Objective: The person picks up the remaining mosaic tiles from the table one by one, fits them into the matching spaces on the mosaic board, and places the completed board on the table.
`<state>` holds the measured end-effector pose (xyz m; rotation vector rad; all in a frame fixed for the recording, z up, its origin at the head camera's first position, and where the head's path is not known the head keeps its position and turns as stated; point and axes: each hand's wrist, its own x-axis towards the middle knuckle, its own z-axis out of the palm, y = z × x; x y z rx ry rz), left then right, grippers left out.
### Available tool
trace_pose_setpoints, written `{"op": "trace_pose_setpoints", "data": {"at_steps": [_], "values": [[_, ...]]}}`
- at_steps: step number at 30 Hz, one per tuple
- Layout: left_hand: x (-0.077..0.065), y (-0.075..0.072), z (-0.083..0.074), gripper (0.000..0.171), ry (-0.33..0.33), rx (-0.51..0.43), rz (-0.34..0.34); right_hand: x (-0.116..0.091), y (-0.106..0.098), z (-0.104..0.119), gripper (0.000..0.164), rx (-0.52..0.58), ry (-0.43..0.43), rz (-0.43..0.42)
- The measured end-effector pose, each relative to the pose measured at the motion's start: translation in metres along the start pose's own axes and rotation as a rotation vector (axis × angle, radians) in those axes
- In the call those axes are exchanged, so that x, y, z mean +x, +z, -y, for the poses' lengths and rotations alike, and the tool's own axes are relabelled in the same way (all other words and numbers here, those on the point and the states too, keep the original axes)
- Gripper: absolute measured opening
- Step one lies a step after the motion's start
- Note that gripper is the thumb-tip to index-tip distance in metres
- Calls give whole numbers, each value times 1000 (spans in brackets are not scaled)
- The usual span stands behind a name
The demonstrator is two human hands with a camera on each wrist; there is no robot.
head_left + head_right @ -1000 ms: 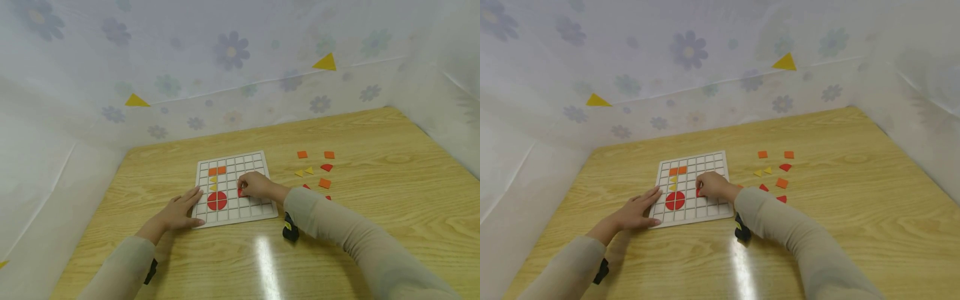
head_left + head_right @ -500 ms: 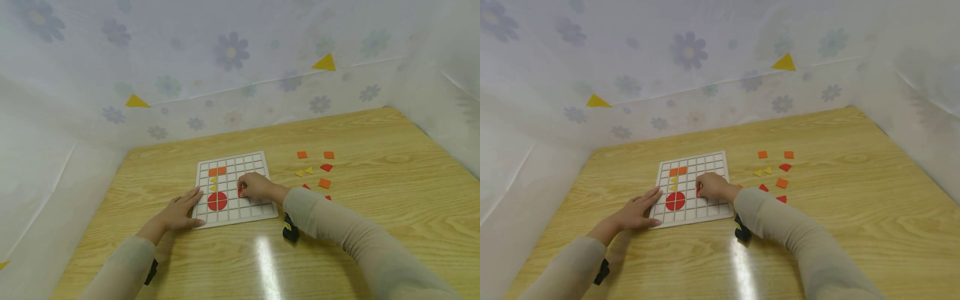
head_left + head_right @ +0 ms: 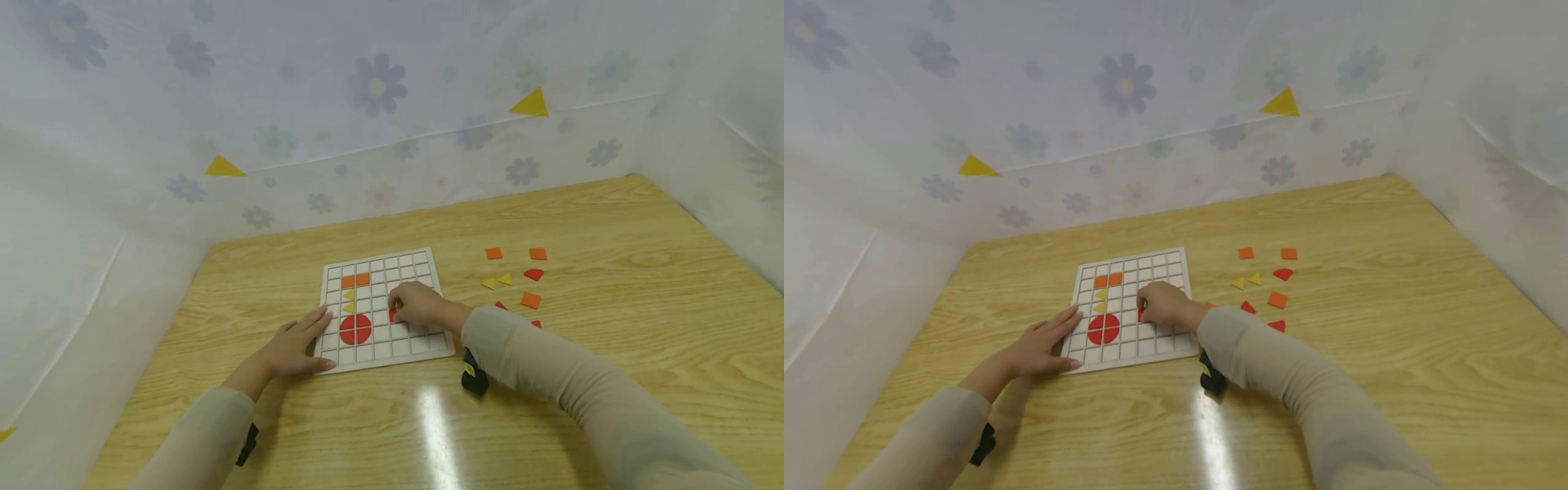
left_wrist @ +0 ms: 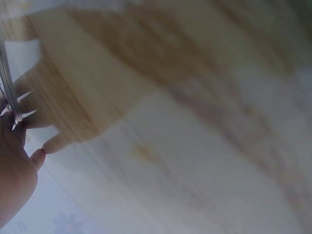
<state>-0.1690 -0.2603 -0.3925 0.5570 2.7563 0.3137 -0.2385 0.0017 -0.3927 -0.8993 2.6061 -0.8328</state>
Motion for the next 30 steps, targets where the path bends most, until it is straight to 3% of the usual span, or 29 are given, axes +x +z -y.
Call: {"op": "trace_pose_setpoints", "data": {"at_steps": [9,22,30], "values": [[0,1,1,90,5,6,-4,-1,-2,-8,11,94,-39,-28],[-1,-1,-1,90,-2,-9,1,-17,-23,-12,15,178,-62,-54],[-1,-1,-1,90,-5,-14,0,-30,-39,-24,18,217,-17,-76]]}}
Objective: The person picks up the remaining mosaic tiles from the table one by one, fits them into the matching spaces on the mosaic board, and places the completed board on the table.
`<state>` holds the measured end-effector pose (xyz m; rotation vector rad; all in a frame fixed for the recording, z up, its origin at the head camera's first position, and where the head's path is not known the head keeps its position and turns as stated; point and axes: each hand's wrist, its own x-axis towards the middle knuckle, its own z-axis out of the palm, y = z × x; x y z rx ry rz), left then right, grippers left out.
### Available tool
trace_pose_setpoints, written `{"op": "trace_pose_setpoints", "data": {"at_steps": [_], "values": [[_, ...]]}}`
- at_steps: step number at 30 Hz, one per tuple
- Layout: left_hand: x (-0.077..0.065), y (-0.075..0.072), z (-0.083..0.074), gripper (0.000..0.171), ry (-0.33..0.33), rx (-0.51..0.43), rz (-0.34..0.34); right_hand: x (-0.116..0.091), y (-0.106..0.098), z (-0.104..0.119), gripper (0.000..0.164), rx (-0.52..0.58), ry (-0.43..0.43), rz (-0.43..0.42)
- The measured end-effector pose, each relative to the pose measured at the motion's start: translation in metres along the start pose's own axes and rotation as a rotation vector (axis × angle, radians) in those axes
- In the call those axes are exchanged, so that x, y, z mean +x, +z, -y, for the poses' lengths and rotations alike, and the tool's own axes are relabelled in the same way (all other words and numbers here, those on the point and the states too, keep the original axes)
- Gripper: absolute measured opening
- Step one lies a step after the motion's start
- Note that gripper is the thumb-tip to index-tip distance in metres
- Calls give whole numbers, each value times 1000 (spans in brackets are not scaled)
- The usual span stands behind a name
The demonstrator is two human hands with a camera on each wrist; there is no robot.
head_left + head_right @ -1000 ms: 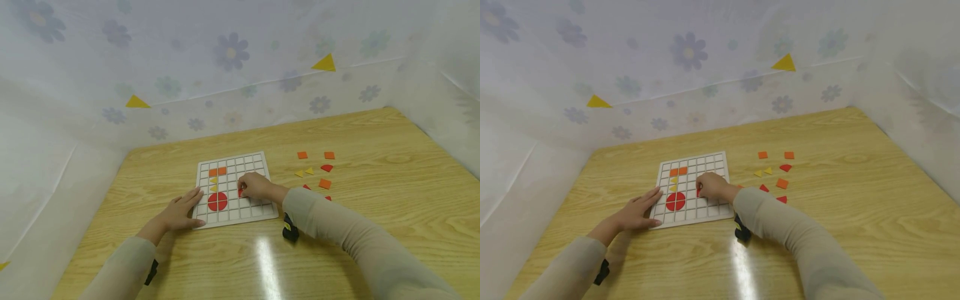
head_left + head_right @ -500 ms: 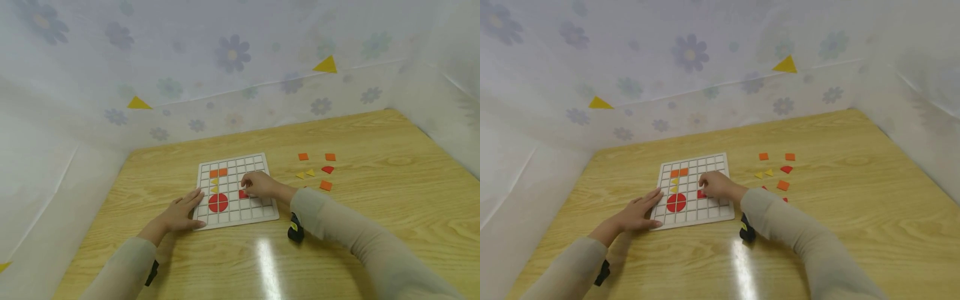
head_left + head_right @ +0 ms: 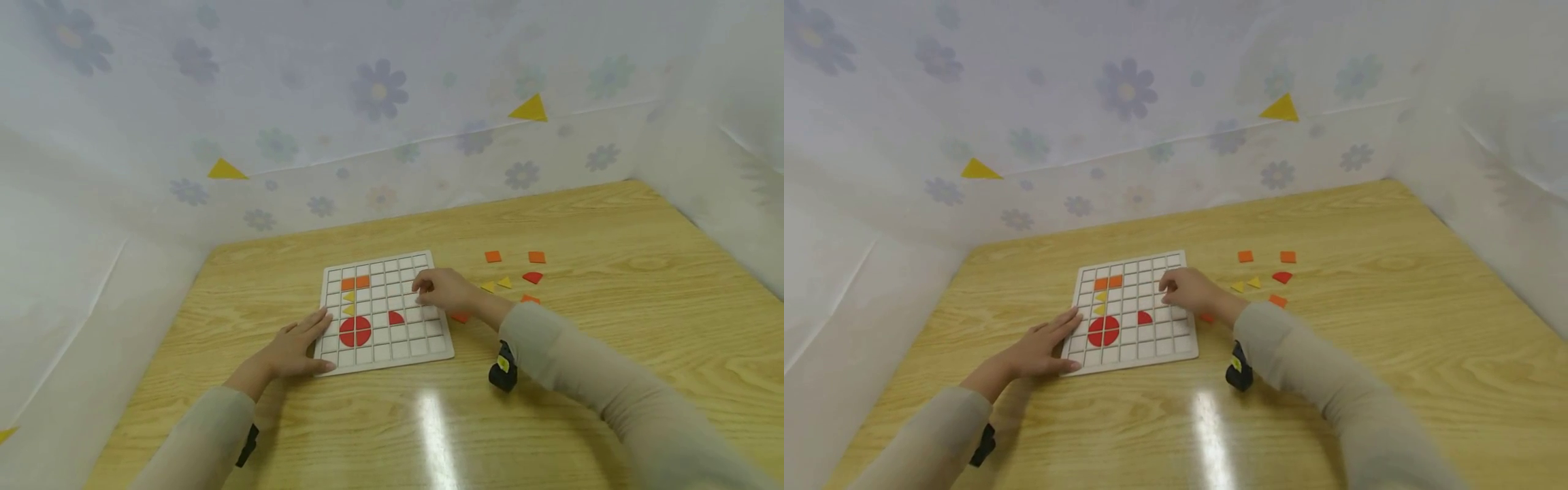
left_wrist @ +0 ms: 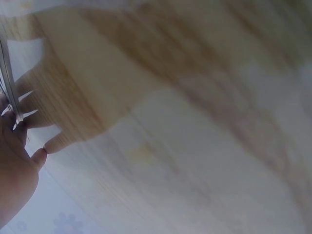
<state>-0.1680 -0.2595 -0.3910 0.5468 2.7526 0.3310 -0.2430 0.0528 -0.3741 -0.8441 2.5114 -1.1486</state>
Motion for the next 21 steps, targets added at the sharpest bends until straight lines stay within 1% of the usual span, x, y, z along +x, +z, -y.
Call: {"op": "trace_pose_setpoints", "data": {"at_steps": [9,14,21], "values": [[1,-2,0,89,-1,-2,5,-19,-23,-3,21,45,49,-36],[2,-3,-2,89,6,-11,2,-25,-33,-11,21,29,65,-69],[1,-4,-2,88,19,-5,-5,-36,-44,-24,23,50,102,-65]]}}
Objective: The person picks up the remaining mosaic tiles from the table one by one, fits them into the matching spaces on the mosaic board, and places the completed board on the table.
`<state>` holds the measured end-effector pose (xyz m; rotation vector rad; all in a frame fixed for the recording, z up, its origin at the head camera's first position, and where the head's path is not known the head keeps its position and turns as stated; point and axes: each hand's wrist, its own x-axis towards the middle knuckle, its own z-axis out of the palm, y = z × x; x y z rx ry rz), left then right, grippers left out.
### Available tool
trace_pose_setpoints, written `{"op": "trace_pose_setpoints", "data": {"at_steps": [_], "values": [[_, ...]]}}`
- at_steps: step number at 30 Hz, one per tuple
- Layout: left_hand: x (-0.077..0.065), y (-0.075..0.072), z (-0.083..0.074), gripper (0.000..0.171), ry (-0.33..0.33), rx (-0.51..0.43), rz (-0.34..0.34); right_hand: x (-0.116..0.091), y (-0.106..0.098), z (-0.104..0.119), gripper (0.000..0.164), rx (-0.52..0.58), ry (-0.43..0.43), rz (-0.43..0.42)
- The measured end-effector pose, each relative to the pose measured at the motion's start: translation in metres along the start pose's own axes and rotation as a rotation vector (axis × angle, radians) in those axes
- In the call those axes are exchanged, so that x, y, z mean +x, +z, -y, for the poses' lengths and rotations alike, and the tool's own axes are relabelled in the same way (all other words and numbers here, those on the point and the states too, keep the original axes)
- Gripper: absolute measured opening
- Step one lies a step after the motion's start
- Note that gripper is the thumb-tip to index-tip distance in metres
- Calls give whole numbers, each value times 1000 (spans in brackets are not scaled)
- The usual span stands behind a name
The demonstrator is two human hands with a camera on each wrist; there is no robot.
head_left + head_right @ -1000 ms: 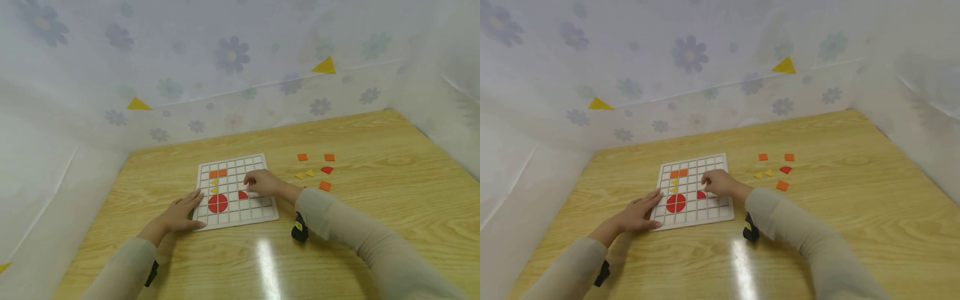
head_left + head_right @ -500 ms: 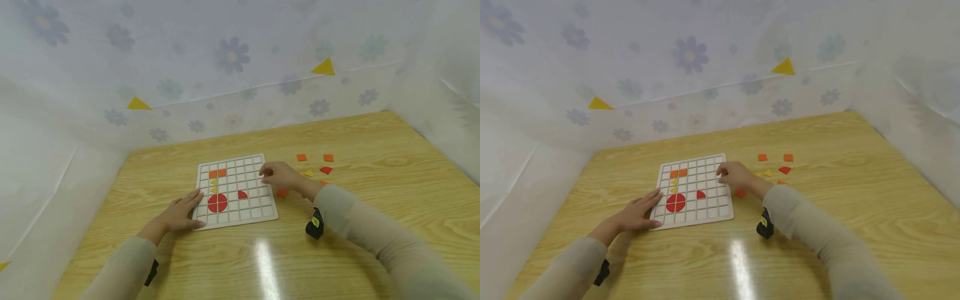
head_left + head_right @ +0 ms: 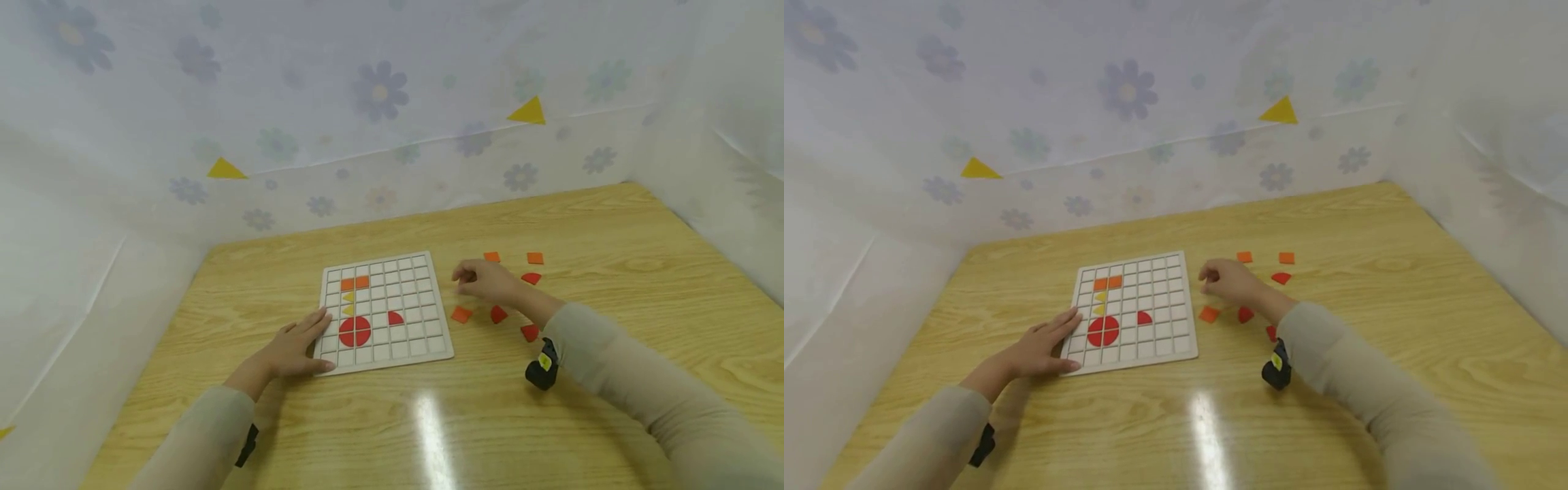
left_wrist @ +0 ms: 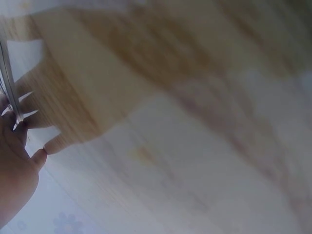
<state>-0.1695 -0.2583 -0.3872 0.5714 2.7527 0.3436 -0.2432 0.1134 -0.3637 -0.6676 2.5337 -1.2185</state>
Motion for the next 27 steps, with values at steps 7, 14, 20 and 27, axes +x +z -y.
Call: {"op": "trace_pose_setpoints", "data": {"at_steps": [7,14,20,27], "values": [[0,1,1,89,4,-2,-4,-12,-16,-10,27,-70,3,-32],[0,0,1,89,-2,-7,1,-21,-29,-22,29,-7,41,-34],[-1,0,-1,88,0,-11,-1,-28,-39,-34,27,-61,68,-59],[-2,-1,-2,88,10,-10,-4,-33,-51,-48,29,-86,100,-94]]}}
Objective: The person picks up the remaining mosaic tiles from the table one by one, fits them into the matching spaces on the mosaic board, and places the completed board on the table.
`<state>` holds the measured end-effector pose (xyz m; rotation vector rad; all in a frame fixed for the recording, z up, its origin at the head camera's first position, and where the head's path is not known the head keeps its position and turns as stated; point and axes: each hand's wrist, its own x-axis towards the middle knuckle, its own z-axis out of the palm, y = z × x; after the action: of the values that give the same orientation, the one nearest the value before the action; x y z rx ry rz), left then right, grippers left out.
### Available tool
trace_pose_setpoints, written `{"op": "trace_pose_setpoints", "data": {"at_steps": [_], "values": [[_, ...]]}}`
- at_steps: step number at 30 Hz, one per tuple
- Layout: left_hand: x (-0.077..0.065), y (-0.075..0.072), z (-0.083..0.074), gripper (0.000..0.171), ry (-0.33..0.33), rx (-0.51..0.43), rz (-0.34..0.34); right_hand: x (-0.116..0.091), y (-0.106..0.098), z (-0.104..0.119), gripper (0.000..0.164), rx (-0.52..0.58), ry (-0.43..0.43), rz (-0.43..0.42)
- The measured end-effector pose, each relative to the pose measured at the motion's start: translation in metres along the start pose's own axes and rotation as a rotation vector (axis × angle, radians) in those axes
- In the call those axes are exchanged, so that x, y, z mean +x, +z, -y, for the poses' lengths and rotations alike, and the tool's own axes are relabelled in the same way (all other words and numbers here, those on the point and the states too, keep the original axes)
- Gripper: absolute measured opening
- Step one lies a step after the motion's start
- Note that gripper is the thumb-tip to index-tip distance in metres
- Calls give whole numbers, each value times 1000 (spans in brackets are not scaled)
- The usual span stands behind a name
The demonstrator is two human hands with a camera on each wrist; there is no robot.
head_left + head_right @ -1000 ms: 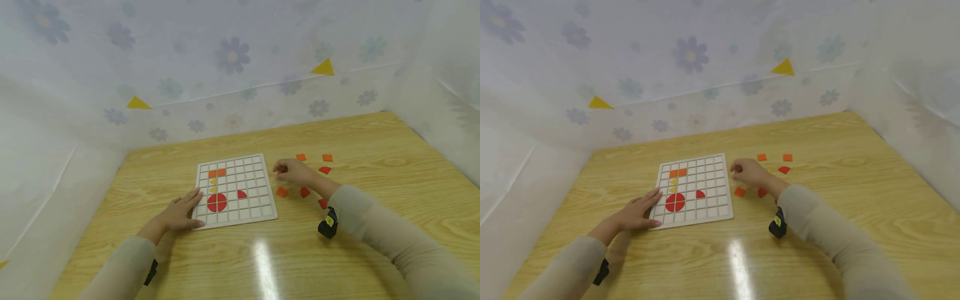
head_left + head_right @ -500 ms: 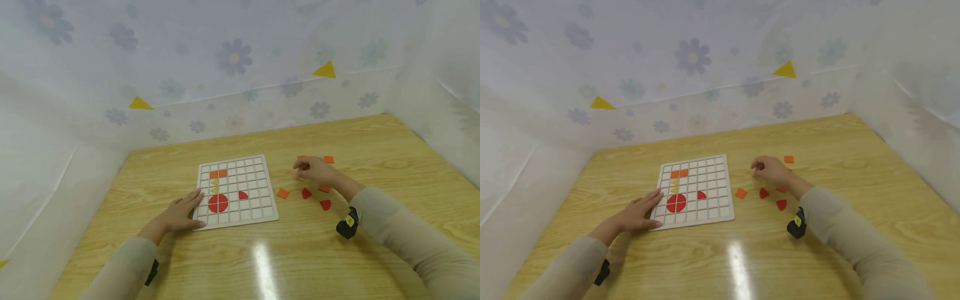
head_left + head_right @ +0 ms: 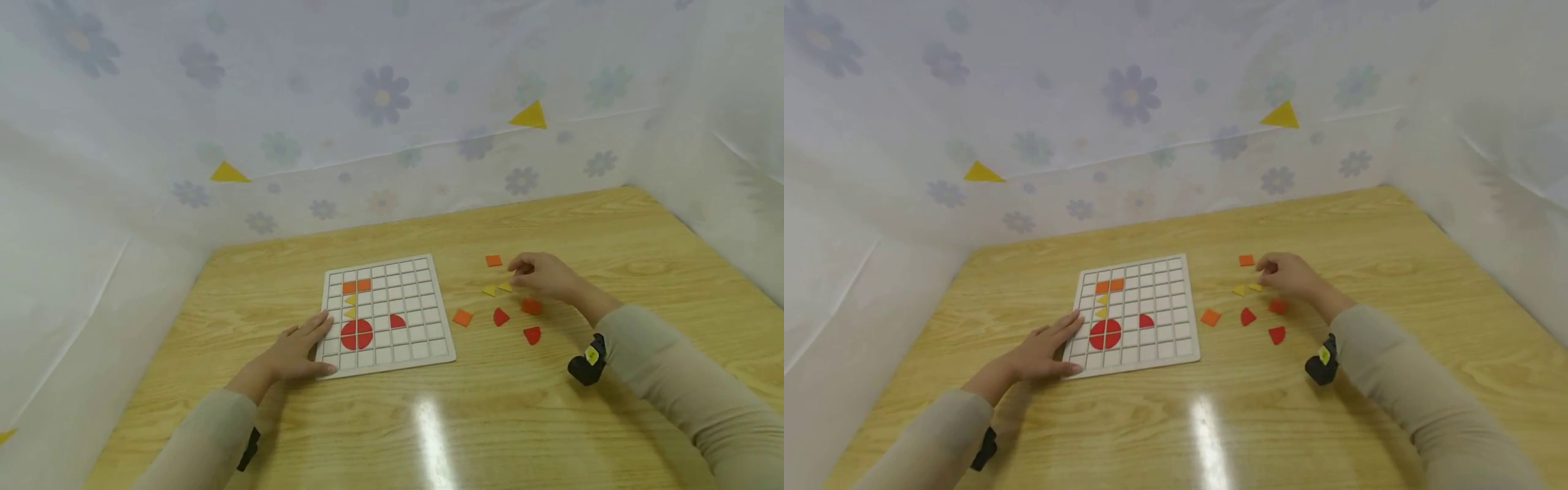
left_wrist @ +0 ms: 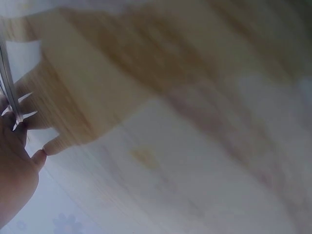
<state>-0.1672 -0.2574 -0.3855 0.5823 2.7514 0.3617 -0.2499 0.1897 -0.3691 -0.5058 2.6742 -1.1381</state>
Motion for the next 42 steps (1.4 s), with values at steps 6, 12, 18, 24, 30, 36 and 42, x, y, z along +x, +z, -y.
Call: {"op": "trace_pose_setpoints", "data": {"at_steps": [6,12,18,24,30,36,42], "values": [[1,1,3,88,-7,2,2,-1,-9,-10,32,4,51,-3],[2,1,3,88,-5,-3,10,-3,-14,-18,35,-7,82,-4],[2,2,4,88,-4,2,11,-4,-17,-23,38,3,93,-7],[2,3,4,89,-6,3,8,-5,-19,-29,35,10,91,-8],[4,5,6,89,-7,11,6,-3,-19,-37,37,-26,94,-5],[3,5,6,90,-4,0,-3,-1,-18,-40,40,-38,99,13],[1,6,7,90,42,-13,-44,0,-15,-40,38,-81,77,20]]}}
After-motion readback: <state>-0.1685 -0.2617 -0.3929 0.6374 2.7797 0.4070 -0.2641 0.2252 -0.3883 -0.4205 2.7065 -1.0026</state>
